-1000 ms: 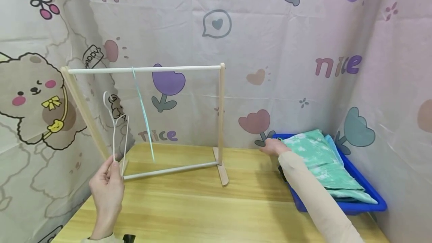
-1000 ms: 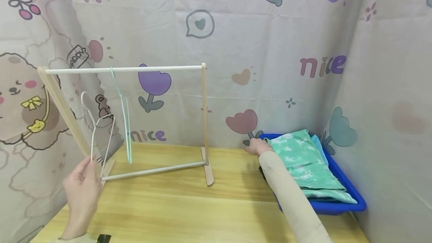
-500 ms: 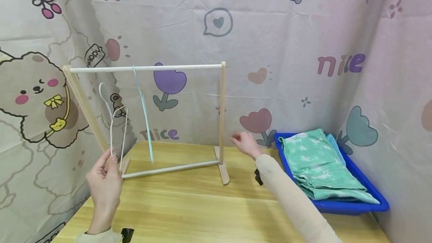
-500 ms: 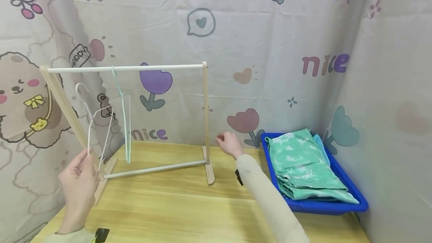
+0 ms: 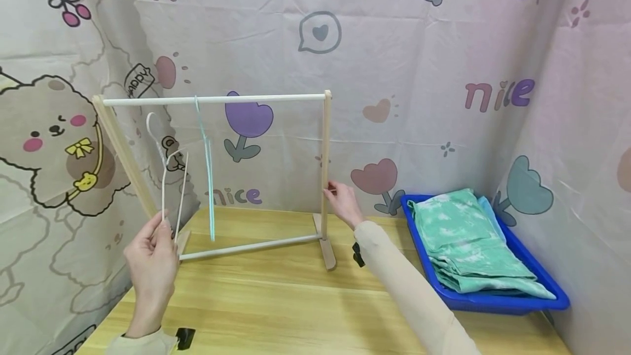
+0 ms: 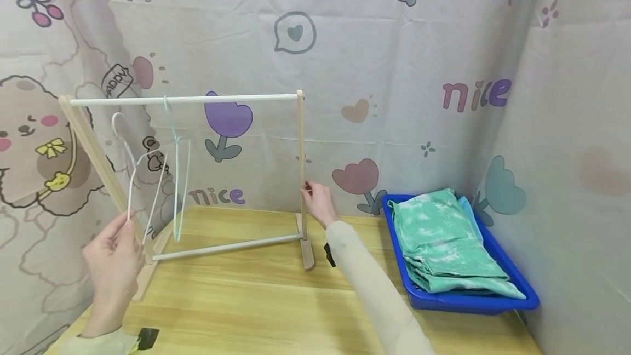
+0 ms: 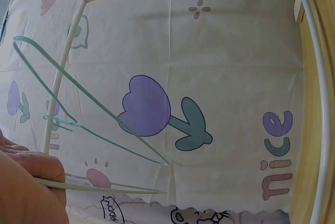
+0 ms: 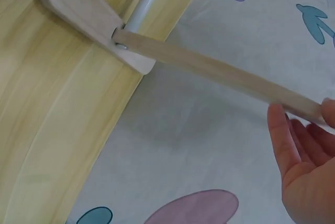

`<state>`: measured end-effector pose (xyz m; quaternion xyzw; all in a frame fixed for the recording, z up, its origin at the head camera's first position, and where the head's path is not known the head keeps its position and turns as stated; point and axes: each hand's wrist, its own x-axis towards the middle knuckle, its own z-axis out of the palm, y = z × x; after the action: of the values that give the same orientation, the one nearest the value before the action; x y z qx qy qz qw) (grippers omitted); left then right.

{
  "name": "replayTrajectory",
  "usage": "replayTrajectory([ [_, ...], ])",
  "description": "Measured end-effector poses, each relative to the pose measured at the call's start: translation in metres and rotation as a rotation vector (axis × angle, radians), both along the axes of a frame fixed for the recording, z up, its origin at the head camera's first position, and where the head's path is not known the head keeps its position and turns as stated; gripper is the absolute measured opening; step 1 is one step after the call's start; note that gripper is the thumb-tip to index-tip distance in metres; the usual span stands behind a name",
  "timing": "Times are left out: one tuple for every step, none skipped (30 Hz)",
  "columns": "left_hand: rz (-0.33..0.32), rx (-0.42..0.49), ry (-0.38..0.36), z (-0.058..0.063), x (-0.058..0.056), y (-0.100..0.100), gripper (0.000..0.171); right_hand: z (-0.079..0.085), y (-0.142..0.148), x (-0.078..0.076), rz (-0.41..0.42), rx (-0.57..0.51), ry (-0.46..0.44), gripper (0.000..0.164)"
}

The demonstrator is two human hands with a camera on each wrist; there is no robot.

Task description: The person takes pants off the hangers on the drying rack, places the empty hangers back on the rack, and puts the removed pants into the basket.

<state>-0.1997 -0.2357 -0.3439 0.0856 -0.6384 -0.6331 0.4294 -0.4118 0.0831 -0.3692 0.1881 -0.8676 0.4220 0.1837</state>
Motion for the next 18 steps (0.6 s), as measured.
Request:
replayTrajectory([
  [-0.002, 0.009, 0.002, 0.001, -0.001, 0.000, 0.031, 0.001, -0.001, -0.001, -0.001, -0.010, 0.004, 0.027],
  [-0.003, 0.018, 0.006, 0.002, -0.001, -0.001, 0.031, 0.001, -0.003, -0.001, -0.002, -0.019, 0.007, 0.026],
  [-0.008, 0.030, 0.021, 0.003, -0.002, -0.001, 0.031, 0.002, -0.004, -0.001, -0.003, -0.025, 0.007, 0.025],
  [-0.013, 0.042, 0.039, 0.003, -0.002, -0.002, 0.031, 0.002, -0.005, -0.001, -0.006, -0.023, 0.010, 0.024],
  [-0.022, 0.054, 0.065, 0.004, -0.002, -0.003, 0.030, 0.002, -0.007, 0.000, -0.008, -0.019, 0.013, 0.024],
  [-0.030, 0.056, 0.094, 0.005, -0.002, -0.004, 0.030, 0.002, -0.008, 0.000, -0.011, -0.012, 0.019, 0.024],
  [-0.037, 0.056, 0.123, 0.007, -0.003, -0.005, 0.030, 0.002, -0.009, 0.001, -0.013, -0.006, 0.026, 0.023],
  [-0.031, 0.037, 0.144, 0.009, -0.003, -0.005, 0.029, 0.002, -0.009, 0.001, -0.013, -0.001, 0.033, 0.024],
  [-0.033, 0.030, 0.171, 0.011, -0.003, -0.006, 0.029, 0.003, -0.010, 0.001, -0.014, 0.007, 0.038, 0.023],
  [-0.034, 0.023, 0.193, 0.013, -0.004, -0.007, 0.028, 0.003, -0.010, 0.000, -0.012, 0.011, 0.040, 0.024],
  [-0.033, 0.022, 0.207, 0.016, -0.004, -0.007, 0.027, 0.003, -0.011, 0.000, -0.008, 0.015, 0.043, 0.024],
  [-0.027, 0.022, 0.212, 0.019, -0.005, -0.007, 0.027, 0.003, -0.011, 0.000, -0.003, 0.015, 0.046, 0.024],
  [-0.018, 0.025, 0.209, 0.022, -0.006, -0.007, 0.026, 0.003, -0.011, 0.000, 0.001, 0.017, 0.052, 0.024],
  [-0.008, 0.028, 0.201, 0.025, -0.007, -0.007, 0.025, 0.003, -0.011, 0.000, 0.003, 0.020, 0.054, 0.024],
  [-0.024, 0.058, 0.205, 0.028, -0.007, -0.006, 0.025, 0.003, -0.011, 0.000, 0.004, 0.020, 0.052, 0.024],
  [-0.026, 0.074, 0.201, 0.030, -0.008, -0.006, 0.024, 0.003, -0.011, 0.001, 0.004, 0.018, 0.050, 0.024],
  [-0.024, 0.087, 0.195, 0.032, -0.009, -0.006, 0.024, 0.003, -0.010, 0.001, 0.004, 0.020, 0.056, 0.023],
  [-0.020, 0.097, 0.187, 0.034, -0.009, -0.006, 0.024, 0.003, -0.010, 0.001, 0.002, 0.023, 0.058, 0.022],
])
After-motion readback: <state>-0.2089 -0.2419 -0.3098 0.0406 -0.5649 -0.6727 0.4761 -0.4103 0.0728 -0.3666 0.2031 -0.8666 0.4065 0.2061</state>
